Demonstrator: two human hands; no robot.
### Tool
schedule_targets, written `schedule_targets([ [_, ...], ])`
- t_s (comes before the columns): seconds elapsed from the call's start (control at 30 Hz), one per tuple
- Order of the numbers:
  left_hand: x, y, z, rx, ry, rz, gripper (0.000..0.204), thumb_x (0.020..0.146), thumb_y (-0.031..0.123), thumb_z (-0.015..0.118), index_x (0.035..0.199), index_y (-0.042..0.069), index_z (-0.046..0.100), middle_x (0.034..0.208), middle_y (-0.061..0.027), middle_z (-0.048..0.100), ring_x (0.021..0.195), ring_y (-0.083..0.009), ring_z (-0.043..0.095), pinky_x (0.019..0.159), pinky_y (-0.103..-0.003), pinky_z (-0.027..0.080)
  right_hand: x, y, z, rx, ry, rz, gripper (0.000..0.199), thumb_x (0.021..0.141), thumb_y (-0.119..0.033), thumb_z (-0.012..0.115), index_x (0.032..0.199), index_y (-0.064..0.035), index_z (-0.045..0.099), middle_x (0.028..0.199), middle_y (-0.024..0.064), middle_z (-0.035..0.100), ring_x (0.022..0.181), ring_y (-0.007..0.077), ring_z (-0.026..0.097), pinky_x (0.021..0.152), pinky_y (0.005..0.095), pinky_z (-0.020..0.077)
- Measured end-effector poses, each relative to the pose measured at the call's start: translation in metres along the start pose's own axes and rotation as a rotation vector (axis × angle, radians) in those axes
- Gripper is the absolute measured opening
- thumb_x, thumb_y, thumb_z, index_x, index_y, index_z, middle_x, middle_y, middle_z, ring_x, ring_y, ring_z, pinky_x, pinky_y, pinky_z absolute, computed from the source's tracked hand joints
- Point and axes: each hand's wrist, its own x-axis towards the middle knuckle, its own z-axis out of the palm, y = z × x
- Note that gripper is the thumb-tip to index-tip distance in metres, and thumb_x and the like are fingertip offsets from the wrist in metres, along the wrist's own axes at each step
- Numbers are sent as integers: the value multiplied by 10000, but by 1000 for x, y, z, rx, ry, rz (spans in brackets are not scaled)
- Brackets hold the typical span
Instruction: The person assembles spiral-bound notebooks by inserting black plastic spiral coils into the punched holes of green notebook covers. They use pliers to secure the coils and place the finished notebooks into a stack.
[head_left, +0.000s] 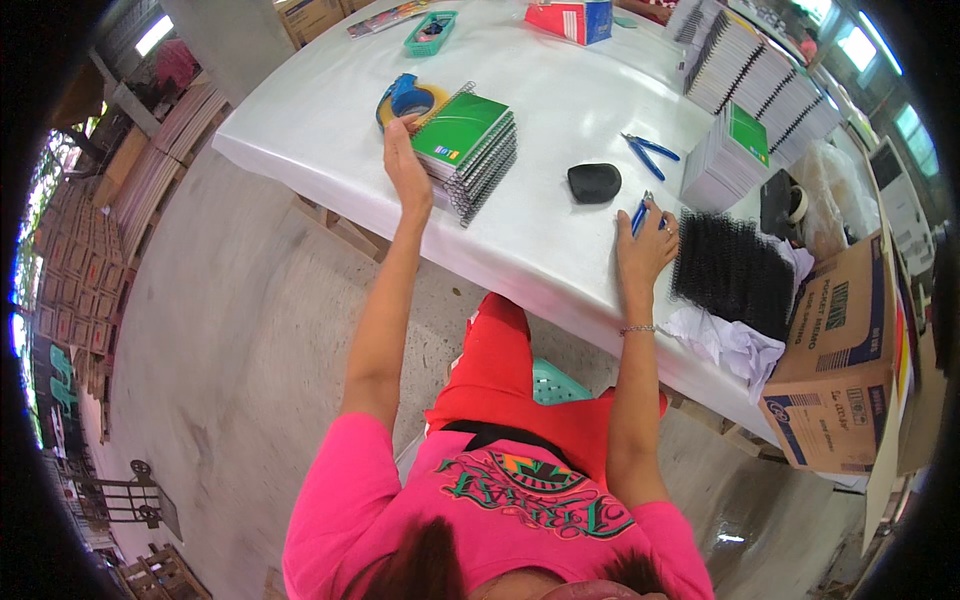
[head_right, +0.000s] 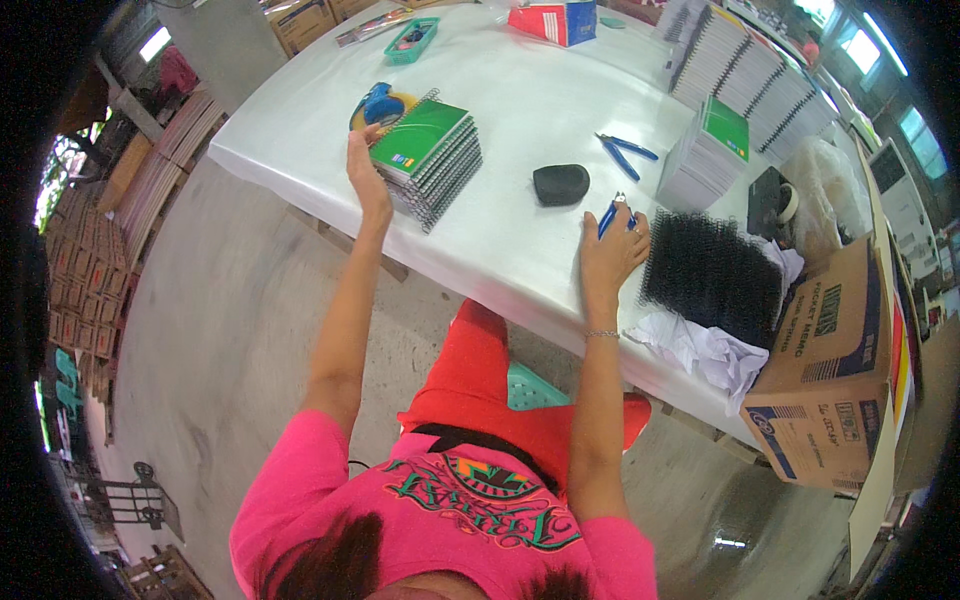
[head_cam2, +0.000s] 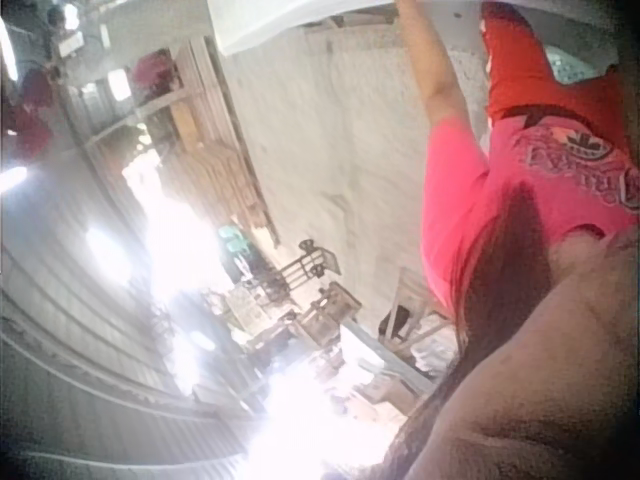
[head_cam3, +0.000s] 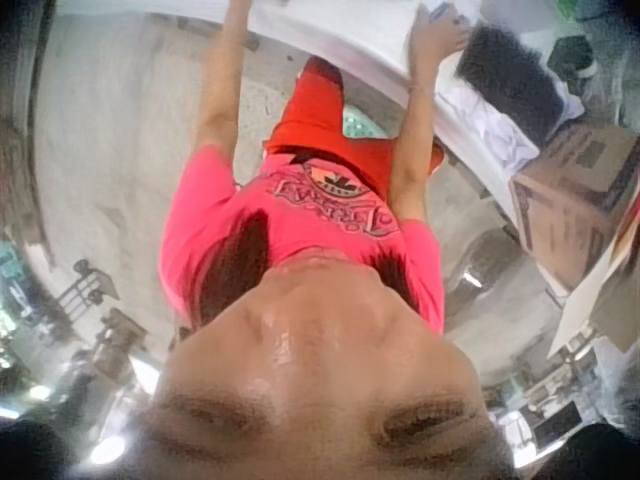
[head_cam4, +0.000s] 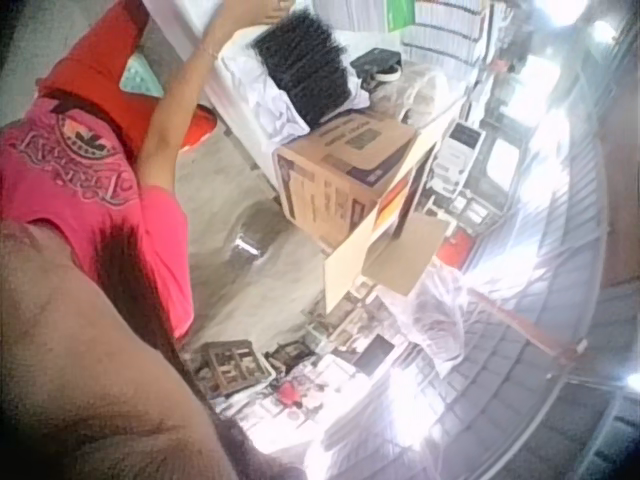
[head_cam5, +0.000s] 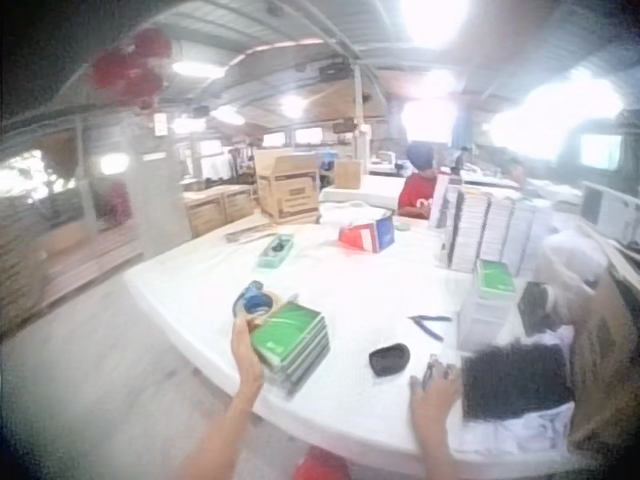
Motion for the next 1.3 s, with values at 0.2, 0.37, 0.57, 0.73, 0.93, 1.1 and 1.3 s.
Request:
schedule_targets([
  [0.2,-7,-7,19,-91,110,57,436,1060,332,377,1049,-31,619,999,-101,608,963,-197,543,904,-318,412,-1,3,2,8,4,-4,551,841,-341,723,1300,-99,537,1362,245,430,1292,411,367,1089,525,256],
  [0.37,-10,-2,27,-60,176,76,452,1060,328,370,991,-39,625,942,-103,616,915,-208,558,875,-328,428,-1,7,5,-22,-9,-20,568,847,-334,714,1328,-102,521,1360,247,428,1290,412,369,1088,523,256],
  [0.57,-9,-4,26,-26,192,92,457,1056,322,372,945,-43,622,910,-114,625,886,-220,565,855,-337,432,-2,6,5,-18,-13,-24,568,851,-339,702,1331,-101,513,1357,252,428,1284,417,371,1082,529,259],
  [0.73,-9,-3,29,6,229,89,460,1056,323,375,921,-41,623,886,-118,633,861,-224,569,832,-348,440,-2,5,3,-19,-23,-19,562,853,-338,700,1325,-98,512,1354,257,425,1282,421,368,1082,528,254],
  [0.93,-9,-6,28,8,231,90,474,1059,335,376,908,-35,631,865,-121,640,840,-230,575,821,-353,445,-1,2,0,-21,-42,-10,569,854,-332,700,1332,-90,507,1358,257,419,1293,415,355,1088,525,239],
  [1.1,-8,-6,28,-1,240,88,477,1058,336,379,902,-34,634,870,-119,642,842,-230,577,819,-355,445,-1,2,-1,-20,-45,-9,571,854,-329,700,1337,-92,507,1361,254,419,1295,417,354,1088,527,240],
  [1.3,-9,-5,30,-30,238,51,479,1056,343,380,914,-36,637,899,-119,640,865,-229,576,839,-347,441,0,2,0,-12,-52,3,576,851,-330,703,1340,-95,509,1362,254,421,1301,412,351,1089,528,238],
])
